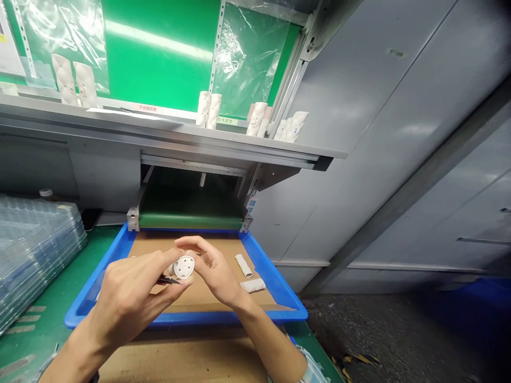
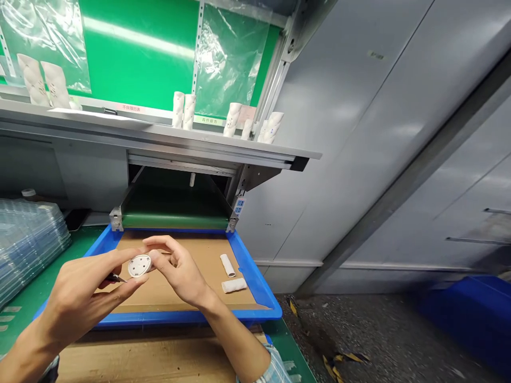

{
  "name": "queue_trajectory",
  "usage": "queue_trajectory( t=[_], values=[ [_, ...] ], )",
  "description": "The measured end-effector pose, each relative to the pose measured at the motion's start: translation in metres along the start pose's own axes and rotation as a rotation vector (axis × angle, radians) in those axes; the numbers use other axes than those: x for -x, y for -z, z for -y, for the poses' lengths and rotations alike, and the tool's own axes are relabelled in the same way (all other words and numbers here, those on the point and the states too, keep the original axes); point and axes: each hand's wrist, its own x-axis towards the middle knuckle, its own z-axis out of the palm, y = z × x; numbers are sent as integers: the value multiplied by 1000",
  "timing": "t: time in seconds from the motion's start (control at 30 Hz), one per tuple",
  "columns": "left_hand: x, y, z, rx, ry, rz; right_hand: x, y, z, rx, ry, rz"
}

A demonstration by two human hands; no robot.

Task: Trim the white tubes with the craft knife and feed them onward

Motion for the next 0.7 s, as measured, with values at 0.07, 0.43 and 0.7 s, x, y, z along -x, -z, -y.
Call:
queue_trajectory(
  t=[0.07, 0.43, 0.7],
  values=[
    [1, 0, 0, 1, 2, -6, 1, 0, 1, 30, 17, -6],
    [1, 12, -11, -57, -130, 17, 2, 9, 14, 115, 77, -11],
    [-18, 7, -23, -51, -86, 28, 1, 37, 22, 274, 139, -45]
  ],
)
